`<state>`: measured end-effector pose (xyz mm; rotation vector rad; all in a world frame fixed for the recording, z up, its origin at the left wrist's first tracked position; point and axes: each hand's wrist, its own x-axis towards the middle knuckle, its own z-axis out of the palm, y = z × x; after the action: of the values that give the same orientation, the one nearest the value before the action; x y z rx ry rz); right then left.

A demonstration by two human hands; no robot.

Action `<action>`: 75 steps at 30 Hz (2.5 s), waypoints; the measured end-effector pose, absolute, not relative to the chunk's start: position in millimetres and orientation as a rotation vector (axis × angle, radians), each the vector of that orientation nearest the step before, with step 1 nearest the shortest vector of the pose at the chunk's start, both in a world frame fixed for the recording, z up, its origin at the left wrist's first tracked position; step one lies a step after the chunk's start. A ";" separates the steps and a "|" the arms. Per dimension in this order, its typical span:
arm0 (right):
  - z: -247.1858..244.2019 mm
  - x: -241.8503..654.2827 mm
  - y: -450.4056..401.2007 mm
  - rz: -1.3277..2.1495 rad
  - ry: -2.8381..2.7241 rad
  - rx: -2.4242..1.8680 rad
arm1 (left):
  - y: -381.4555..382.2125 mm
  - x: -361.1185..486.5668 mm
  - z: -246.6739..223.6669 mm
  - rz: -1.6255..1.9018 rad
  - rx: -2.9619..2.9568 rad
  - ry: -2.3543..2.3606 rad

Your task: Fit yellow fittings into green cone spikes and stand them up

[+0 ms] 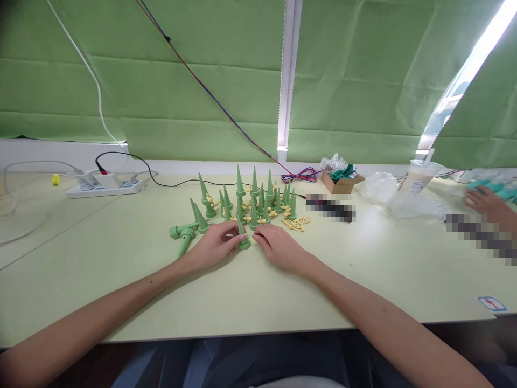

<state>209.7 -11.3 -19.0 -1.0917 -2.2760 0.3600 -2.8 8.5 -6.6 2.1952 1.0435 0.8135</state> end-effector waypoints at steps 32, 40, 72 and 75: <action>-21.4 206.0 -10.8 0.400 -2.236 -1.057 | 6.1 0.3 -9.7 0.848 2.192 1.025; -17.4 206.4 -12.1 0.431 -2.200 -1.135 | 6.8 0.6 -9.6 0.878 2.154 1.049; -20.4 206.8 -7.8 0.812 -2.101 -1.224 | 4.5 2.5 -9.1 0.880 2.126 1.057; -20.5 207.0 -7.1 0.768 -2.089 -1.216 | 4.0 2.5 -8.3 0.871 2.095 1.060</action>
<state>207.0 -7.1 -20.5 -1.2165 -2.0886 0.7683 2.5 4.0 -8.3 2.0951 1.0602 0.8711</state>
